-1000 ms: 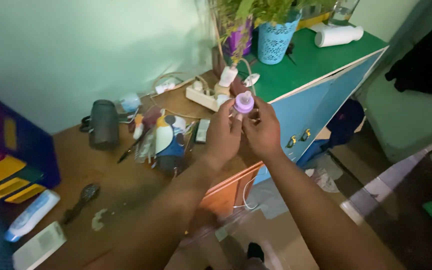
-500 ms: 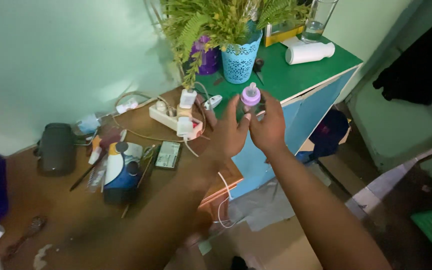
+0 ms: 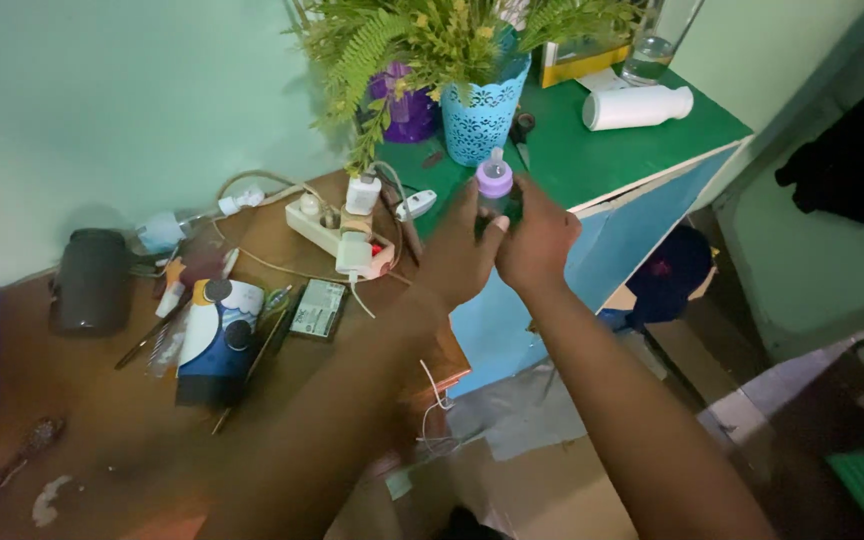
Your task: The person picks up several pieces of clothing from the floor and places them into a cardboard box. They then pick up a green stuffed toy and place it on the bed. Finally, they organize stationery items on a desk by placing pens, scissors, and a ruler into a cup.
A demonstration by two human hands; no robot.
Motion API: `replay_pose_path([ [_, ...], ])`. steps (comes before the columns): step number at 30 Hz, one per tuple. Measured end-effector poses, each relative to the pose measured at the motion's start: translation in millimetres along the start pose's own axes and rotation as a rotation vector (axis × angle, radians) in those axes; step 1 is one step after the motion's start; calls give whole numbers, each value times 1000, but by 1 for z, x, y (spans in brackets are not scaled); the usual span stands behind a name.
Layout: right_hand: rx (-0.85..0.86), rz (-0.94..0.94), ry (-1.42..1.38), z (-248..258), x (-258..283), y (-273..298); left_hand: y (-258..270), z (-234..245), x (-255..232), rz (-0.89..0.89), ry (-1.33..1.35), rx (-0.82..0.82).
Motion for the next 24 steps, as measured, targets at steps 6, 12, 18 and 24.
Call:
replay_pose_path([
  [6, -87, 200, -166, 22, 10, 0, 7, 11, 2, 20, -88, 22],
  [12, -131, 447, -442, 38, 79, 3, 24, 73, -25, -90, -92, -91],
  [18, 32, 455, -580, -6, 140, 36, 61, 148, -17, -13, -193, -202],
  [24, 569, 235, -379, -34, 206, 75, 114, 218, 31, 77, -537, -360],
])
Point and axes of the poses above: each hand's wrist, its own y-axis away from the middle knuckle, its own z-axis out of the back of the hand, x = y × z, the point moved 6 cm from there along -y, towards the middle knuckle, and after that the axes turned 10 degrees about -z, right-handed, at the moved point
